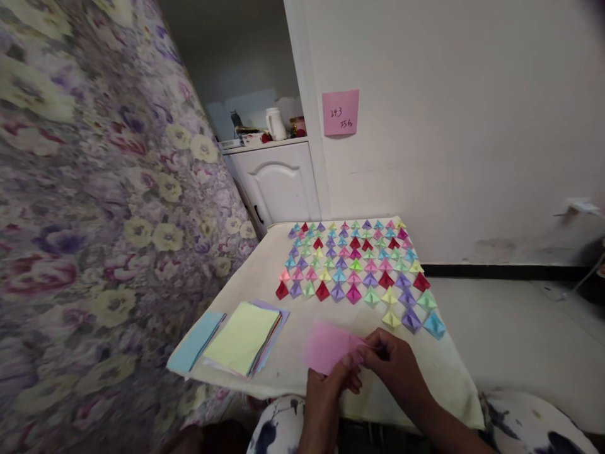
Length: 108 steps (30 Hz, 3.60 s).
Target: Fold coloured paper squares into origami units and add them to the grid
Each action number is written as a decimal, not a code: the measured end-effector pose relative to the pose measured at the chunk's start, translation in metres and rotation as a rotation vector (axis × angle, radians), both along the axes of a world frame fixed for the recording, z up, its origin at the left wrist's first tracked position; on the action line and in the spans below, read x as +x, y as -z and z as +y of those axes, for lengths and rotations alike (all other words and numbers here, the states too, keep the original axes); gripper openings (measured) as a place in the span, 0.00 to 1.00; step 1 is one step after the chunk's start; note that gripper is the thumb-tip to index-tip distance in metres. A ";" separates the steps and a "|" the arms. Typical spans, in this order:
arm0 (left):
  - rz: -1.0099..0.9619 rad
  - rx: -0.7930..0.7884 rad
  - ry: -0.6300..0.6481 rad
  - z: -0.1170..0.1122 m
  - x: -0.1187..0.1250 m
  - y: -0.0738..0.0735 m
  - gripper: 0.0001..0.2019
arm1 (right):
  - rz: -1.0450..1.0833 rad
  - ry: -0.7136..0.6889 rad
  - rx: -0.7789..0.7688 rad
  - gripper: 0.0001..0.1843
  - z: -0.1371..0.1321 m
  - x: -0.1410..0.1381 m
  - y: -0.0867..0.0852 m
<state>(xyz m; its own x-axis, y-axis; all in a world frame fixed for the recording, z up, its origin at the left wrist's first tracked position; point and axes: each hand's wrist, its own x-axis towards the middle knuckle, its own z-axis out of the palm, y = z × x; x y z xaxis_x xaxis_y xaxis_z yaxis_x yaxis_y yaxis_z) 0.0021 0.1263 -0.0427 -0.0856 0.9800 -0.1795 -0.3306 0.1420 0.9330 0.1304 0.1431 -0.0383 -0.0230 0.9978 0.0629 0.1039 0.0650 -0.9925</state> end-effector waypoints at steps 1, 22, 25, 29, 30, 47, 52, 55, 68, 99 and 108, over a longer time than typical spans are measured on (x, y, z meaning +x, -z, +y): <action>0.000 0.001 -0.005 0.000 0.000 0.001 0.14 | 0.005 -0.002 -0.004 0.11 0.000 0.000 0.000; -0.025 0.000 -0.069 0.002 -0.004 -0.001 0.15 | 0.180 -0.066 -0.081 0.13 0.001 0.006 0.003; -0.022 -0.007 -0.071 0.003 -0.005 0.000 0.15 | 0.204 -0.081 -0.117 0.13 0.001 0.006 0.002; -0.031 -0.027 -0.080 0.003 -0.005 -0.001 0.15 | 0.207 -0.092 -0.128 0.12 0.001 0.006 0.000; -0.030 -0.029 -0.079 0.003 -0.004 -0.001 0.15 | 0.206 -0.092 -0.123 0.12 0.001 0.006 -0.001; -0.021 -0.035 -0.062 0.001 -0.004 -0.009 0.15 | 0.224 -0.082 -0.108 0.14 0.000 0.002 0.000; -0.009 -0.018 -0.071 -0.002 -0.008 -0.012 0.16 | 0.301 -0.087 -0.105 0.11 0.000 0.001 0.002; -0.013 -0.012 -0.072 -0.001 -0.012 -0.007 0.15 | 0.307 -0.078 -0.087 0.13 -0.001 0.001 0.002; -0.036 0.005 -0.088 0.001 -0.015 -0.001 0.15 | 0.262 -0.105 -0.065 0.15 -0.001 0.006 -0.002; -0.065 0.001 -0.057 0.001 -0.015 0.010 0.10 | 0.334 -0.095 -0.143 0.12 0.002 -0.001 0.016; 0.141 0.002 0.074 0.000 -0.012 0.010 0.16 | 0.149 -0.283 -0.167 0.12 0.009 0.009 0.010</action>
<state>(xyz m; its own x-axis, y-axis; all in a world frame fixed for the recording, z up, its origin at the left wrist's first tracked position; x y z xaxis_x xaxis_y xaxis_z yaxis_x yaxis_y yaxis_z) -0.0103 0.1258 -0.0526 -0.0372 0.9849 -0.1691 -0.1853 0.1595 0.9696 0.1392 0.1518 -0.0481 -0.3023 0.9501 -0.0769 -0.0420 -0.0939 -0.9947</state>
